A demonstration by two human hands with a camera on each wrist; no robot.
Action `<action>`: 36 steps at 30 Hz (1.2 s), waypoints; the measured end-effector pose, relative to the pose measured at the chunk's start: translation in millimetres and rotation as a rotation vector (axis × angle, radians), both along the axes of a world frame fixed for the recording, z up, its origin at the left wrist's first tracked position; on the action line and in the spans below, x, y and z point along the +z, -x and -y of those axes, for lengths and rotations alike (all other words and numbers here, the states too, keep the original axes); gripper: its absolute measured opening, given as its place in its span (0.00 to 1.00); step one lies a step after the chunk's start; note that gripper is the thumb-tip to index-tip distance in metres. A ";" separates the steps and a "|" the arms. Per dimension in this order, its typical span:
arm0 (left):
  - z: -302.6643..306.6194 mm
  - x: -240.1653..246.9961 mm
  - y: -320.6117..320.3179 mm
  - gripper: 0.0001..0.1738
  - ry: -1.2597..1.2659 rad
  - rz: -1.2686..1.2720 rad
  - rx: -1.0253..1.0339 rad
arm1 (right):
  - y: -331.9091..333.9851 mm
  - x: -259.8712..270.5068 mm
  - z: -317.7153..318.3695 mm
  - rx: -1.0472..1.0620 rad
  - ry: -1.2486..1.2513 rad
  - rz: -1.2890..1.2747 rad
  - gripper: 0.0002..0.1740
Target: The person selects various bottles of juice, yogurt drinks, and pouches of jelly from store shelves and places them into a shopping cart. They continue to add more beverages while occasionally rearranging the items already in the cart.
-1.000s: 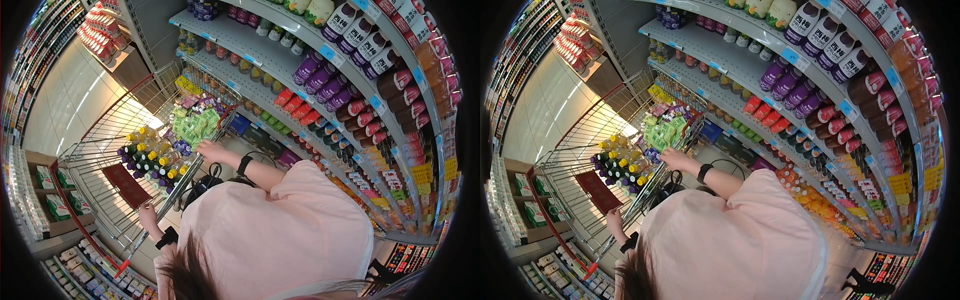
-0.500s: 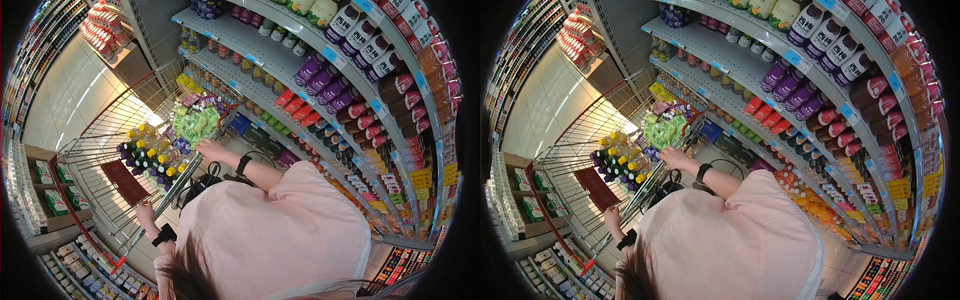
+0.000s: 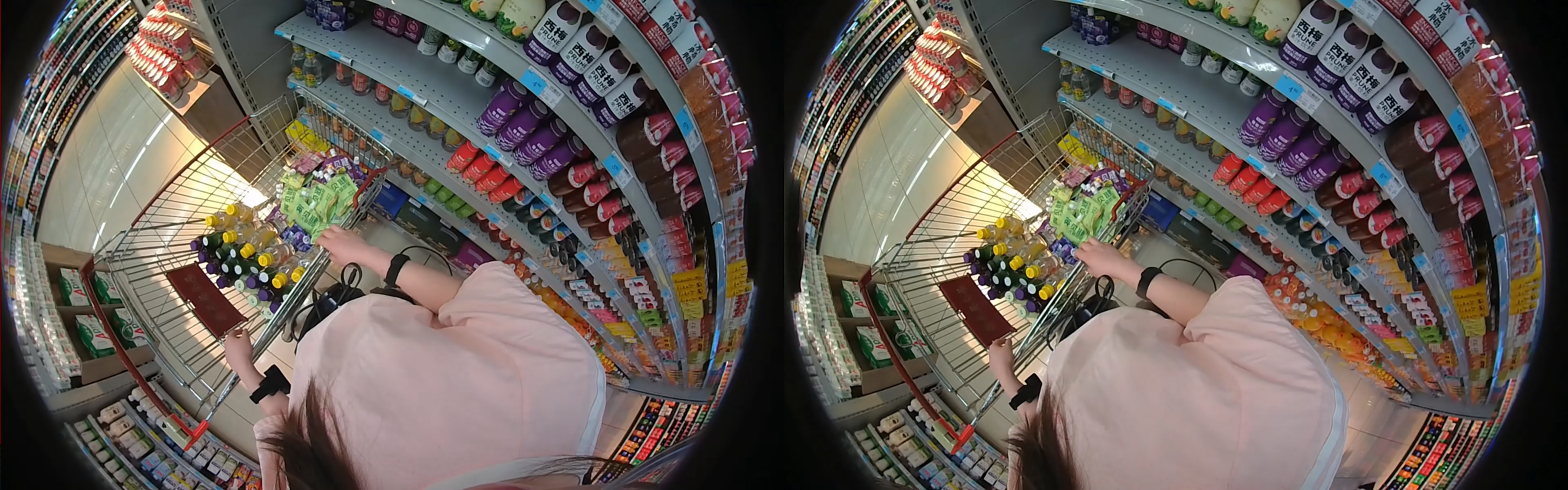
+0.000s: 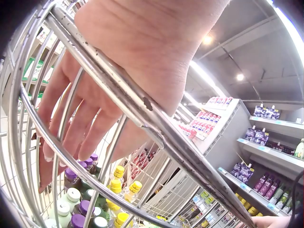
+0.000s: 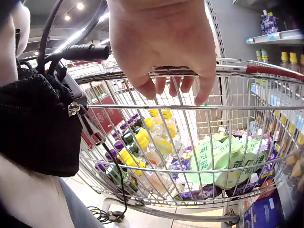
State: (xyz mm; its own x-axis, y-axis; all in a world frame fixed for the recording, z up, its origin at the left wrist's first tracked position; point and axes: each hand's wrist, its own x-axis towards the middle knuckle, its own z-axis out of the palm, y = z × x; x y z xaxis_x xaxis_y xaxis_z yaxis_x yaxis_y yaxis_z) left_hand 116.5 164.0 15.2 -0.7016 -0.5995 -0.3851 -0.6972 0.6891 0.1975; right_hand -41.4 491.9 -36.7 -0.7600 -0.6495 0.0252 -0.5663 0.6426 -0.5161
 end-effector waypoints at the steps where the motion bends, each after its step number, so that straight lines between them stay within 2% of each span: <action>1: -0.3 0.6 0.5 0.19 -0.002 0.008 0.000 | 0.1 -1.7 0.2 -0.002 0.006 -0.008 0.22; 5: -3.8 9.1 2.8 0.22 -0.043 0.030 0.000 | -0.5 -1.8 0.0 -0.008 0.028 -0.018 0.21; 27: 5.7 -7.2 -1.5 0.20 0.004 0.029 -0.019 | -0.7 -5.1 0.1 -0.013 0.070 -0.056 0.17; 36: 7.7 -9.7 -1.5 0.19 0.009 0.022 -0.022 | -1.6 1.3 0.6 -0.041 0.048 0.025 0.15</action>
